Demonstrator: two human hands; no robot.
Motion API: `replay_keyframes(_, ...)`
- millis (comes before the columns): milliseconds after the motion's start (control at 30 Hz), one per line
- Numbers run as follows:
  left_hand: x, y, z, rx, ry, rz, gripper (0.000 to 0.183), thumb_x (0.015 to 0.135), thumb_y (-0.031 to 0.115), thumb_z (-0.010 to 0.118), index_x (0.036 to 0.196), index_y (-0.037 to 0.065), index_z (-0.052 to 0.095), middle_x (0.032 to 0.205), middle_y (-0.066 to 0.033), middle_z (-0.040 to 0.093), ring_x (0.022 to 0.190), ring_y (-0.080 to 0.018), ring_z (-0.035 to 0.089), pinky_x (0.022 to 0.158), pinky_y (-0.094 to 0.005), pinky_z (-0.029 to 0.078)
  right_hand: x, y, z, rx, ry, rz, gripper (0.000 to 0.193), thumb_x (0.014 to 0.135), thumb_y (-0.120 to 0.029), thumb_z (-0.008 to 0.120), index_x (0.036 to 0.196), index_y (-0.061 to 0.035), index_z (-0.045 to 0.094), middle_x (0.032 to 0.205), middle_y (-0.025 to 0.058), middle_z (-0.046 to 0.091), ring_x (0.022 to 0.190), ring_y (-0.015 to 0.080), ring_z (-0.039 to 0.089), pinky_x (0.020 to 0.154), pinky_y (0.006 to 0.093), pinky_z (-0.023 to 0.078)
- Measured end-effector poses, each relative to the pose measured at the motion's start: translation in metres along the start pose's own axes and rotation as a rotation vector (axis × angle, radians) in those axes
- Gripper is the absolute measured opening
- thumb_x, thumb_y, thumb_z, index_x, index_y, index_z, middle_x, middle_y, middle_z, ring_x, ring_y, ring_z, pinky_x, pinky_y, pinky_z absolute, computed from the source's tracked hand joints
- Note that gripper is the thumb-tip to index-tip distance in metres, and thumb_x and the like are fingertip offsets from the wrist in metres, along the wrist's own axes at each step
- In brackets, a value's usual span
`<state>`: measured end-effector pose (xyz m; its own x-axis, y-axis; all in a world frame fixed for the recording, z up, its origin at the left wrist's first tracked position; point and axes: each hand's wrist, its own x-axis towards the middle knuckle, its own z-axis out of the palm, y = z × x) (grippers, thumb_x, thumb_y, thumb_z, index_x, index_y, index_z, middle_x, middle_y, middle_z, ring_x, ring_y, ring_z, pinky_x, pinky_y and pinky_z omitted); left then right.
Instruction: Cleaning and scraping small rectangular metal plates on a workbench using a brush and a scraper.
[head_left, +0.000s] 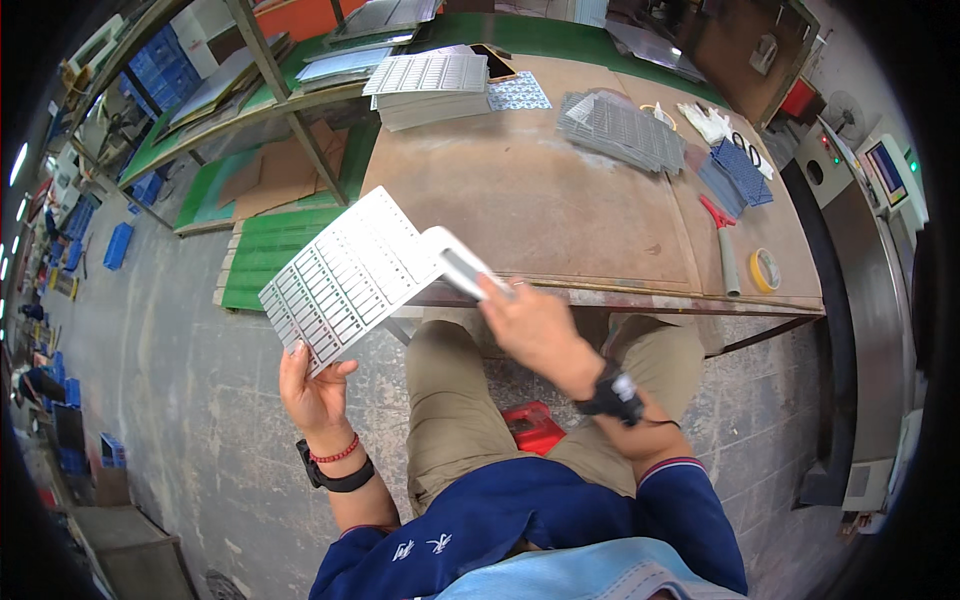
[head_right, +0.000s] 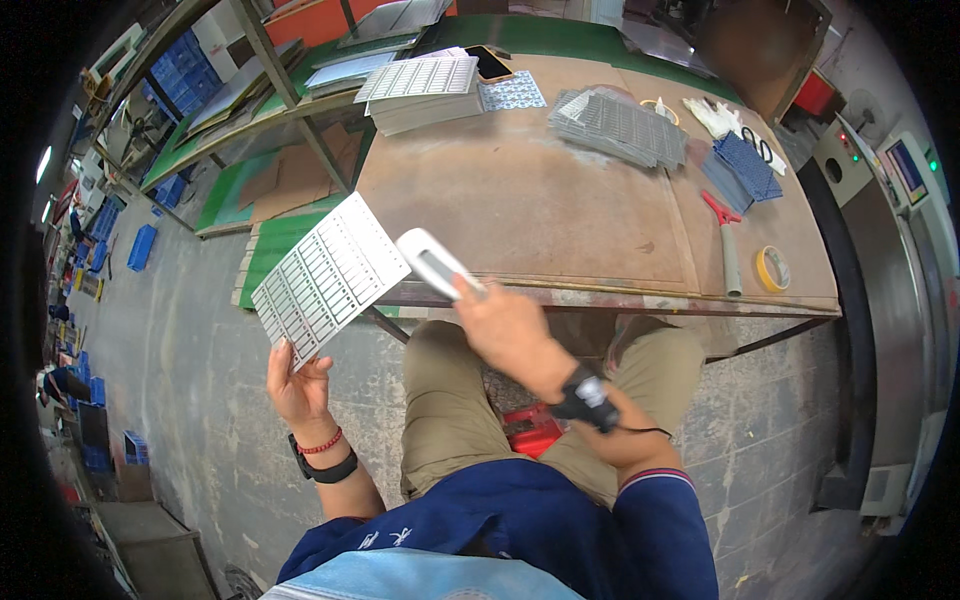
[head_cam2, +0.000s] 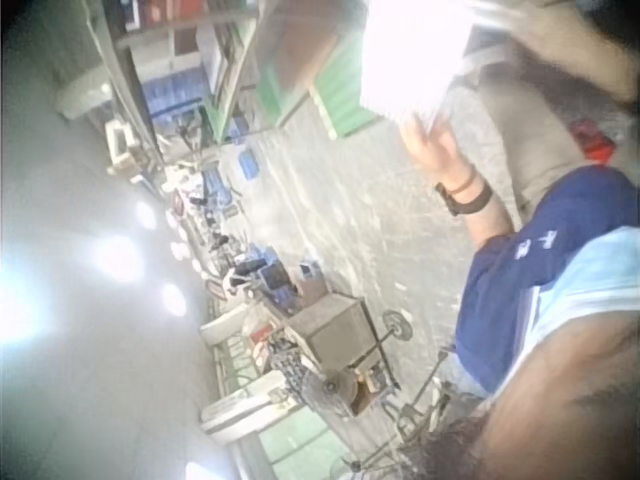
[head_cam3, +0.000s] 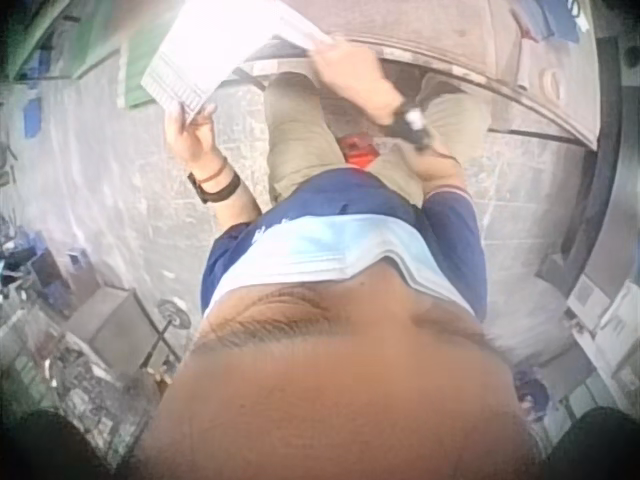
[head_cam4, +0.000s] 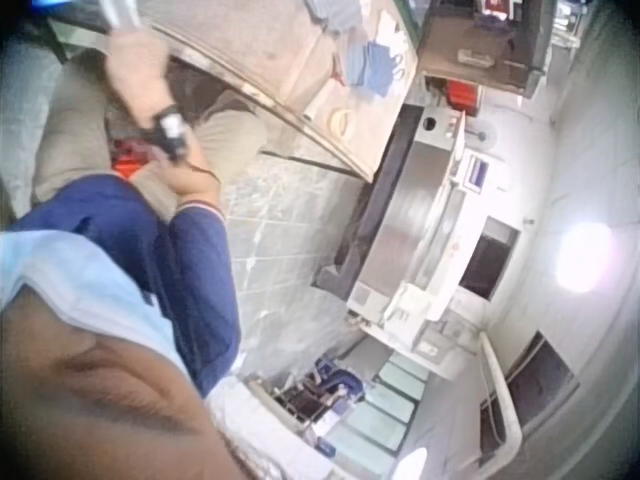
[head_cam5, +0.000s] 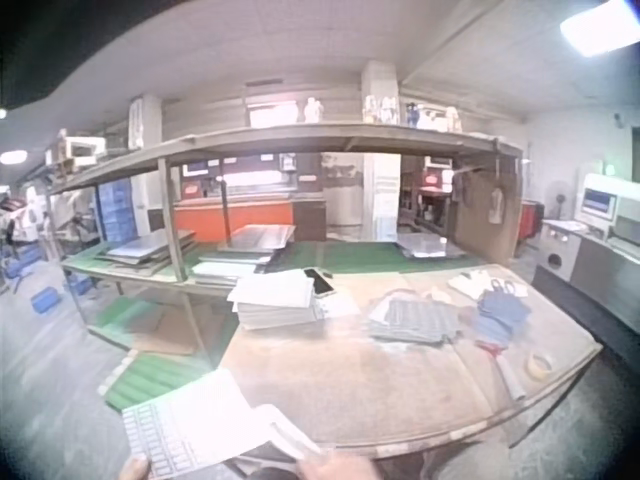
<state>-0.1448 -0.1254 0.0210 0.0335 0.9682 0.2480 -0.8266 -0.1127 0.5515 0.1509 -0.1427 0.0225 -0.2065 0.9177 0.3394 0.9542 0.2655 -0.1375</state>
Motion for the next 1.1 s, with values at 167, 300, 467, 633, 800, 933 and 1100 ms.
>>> replay_keyframes(167,0.013,-0.017,0.013,0.031,-0.049,-0.168,0.039,0.100,0.009,0.040,0.133,-0.012,0.040,0.123,-0.0270,0.060,0.105,-0.0352,0.067,0.075,-0.0462,0.066,-0.059,0.123,-0.040,-0.214,0.068,0.350,0.040,0.098,-0.030,0.050,0.129,-0.0072,0.060,0.077,0.0221,0.066,0.063,0.0378,0.066,0.053,0.0492,0.053)
replay_keyframes(300,0.036,-0.059,0.026,0.066,-0.078,-0.348,0.037,0.099,0.009,0.043,0.131,-0.009,0.047,0.123,-0.0225,0.061,0.106,-0.0327,0.066,0.074,-0.0477,0.064,-0.093,0.197,-0.082,-0.274,0.069,0.573,0.035,0.095,-0.027,0.058,0.122,-0.0073,0.066,0.077,0.0250,0.064,0.070,0.0410,0.066,0.062,0.0505,0.051)
replay_keyframes(467,0.071,-0.117,0.066,0.202,-0.173,-0.498,0.035,0.099,0.014,0.050,0.129,-0.004,0.052,0.118,-0.0153,0.064,0.103,-0.0286,0.066,0.075,-0.0459,0.063,-0.085,0.174,-0.091,-0.047,0.237,0.639,0.033,0.091,-0.024,0.065,0.119,-0.0082,0.068,0.083,0.0272,0.064,0.078,0.0441,0.064,0.069,0.0492,0.049)
replay_keyframes(633,0.072,-0.139,0.090,1.717,-0.142,0.592,0.051,0.086,0.018,0.072,0.127,-0.005,0.053,0.114,-0.0236,0.060,0.106,-0.0385,0.059,0.090,-0.0433,0.049,-0.086,0.162,-0.084,0.044,0.256,0.618,0.034,0.090,-0.021,0.066,0.121,-0.0069,0.067,0.088,0.0259,0.064,0.079,0.0432,0.063,0.070,0.0472,0.049)
replay_keyframes(800,0.079,-0.145,0.081,1.745,-0.517,0.582,0.048,0.086,0.019,0.070,0.127,-0.001,0.055,0.132,-0.0222,0.054,0.126,-0.0400,0.049,0.104,-0.0464,0.041,-0.080,0.138,-0.084,0.025,0.185,0.568,0.035,0.090,-0.021,0.066,0.123,-0.0073,0.065,0.095,0.0249,0.065,0.080,0.0421,0.064,0.069,0.0469,0.050)
replay_keyframes(933,0.099,-0.168,0.072,1.828,-0.653,0.581,0.042,0.091,0.026,0.065,0.127,0.006,0.058,0.134,-0.0166,0.057,0.129,-0.0382,0.049,0.110,-0.0509,0.035,-0.068,0.091,-0.068,0.054,0.113,0.291,0.037,0.089,-0.022,0.067,0.124,-0.0116,0.065,0.096,0.0198,0.066,0.078,0.0364,0.066,0.068,0.0425,0.054)
replay_keyframes(1100,0.096,-0.173,0.069,1.907,-0.637,0.425,0.044,0.091,0.033,0.064,0.125,0.006,0.059,0.132,-0.0169,0.058,0.127,-0.0346,0.052,0.109,-0.0529,0.036,-0.049,0.146,-0.041,-0.131,0.111,0.409,0.038,0.091,-0.024,0.064,0.126,-0.0110,0.063,0.094,0.0226,0.065,0.079,0.0385,0.066,0.068,0.0441,0.054)
